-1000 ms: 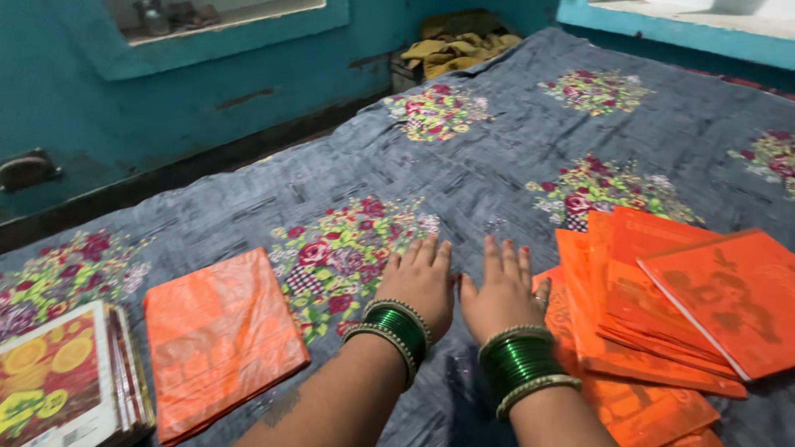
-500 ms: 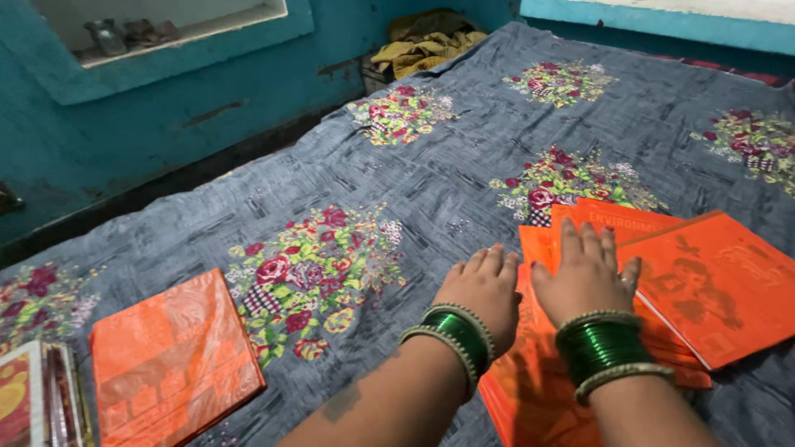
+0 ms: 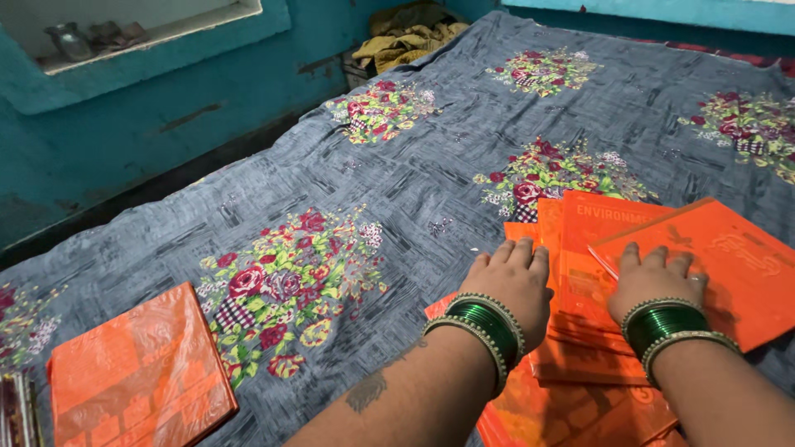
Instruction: The person sorts various books and orange covers on a bed, stacking them into different piles by hand.
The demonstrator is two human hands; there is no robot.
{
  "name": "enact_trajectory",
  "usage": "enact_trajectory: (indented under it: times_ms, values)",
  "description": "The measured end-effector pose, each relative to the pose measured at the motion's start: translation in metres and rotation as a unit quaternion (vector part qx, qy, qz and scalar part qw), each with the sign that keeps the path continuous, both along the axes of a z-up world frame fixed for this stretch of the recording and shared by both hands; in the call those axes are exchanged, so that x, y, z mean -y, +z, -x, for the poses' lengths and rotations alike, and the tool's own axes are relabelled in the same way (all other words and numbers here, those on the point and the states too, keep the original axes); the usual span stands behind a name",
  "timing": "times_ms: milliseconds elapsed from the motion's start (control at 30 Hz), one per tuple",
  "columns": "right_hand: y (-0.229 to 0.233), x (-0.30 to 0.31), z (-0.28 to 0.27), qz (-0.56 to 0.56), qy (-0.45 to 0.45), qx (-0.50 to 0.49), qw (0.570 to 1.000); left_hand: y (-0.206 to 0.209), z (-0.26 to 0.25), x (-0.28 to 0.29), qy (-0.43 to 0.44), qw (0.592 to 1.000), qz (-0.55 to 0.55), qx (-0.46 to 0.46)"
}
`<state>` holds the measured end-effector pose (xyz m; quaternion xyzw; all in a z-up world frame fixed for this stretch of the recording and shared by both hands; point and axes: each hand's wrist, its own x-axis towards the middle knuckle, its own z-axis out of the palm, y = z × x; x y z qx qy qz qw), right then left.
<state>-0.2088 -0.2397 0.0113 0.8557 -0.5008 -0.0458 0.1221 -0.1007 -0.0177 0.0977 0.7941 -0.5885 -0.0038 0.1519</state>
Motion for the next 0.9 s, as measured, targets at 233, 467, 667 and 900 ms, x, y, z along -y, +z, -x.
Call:
enact_trajectory:
  times_ms: [233,467,667,900]
  values:
    - [-0.011,0.021,-0.001,-0.099,-0.039,0.033,0.994,-0.009,0.004,0.007,-0.025,1.0,-0.002,0.006]
    - [0.001,0.009,0.0,-0.082,0.028,-0.023,0.996,-0.016,0.006,0.02,-0.034,0.999,0.012,-0.004]
    - [-0.001,-0.028,-0.007,-0.038,0.114,-0.019,0.993,-0.035,0.007,0.02,-0.007,0.998,0.007,-0.062]
    - [-0.005,-0.095,-0.021,0.094,0.208,-0.013,0.974,-0.05,-0.011,0.0,0.036,0.995,-0.019,-0.088]
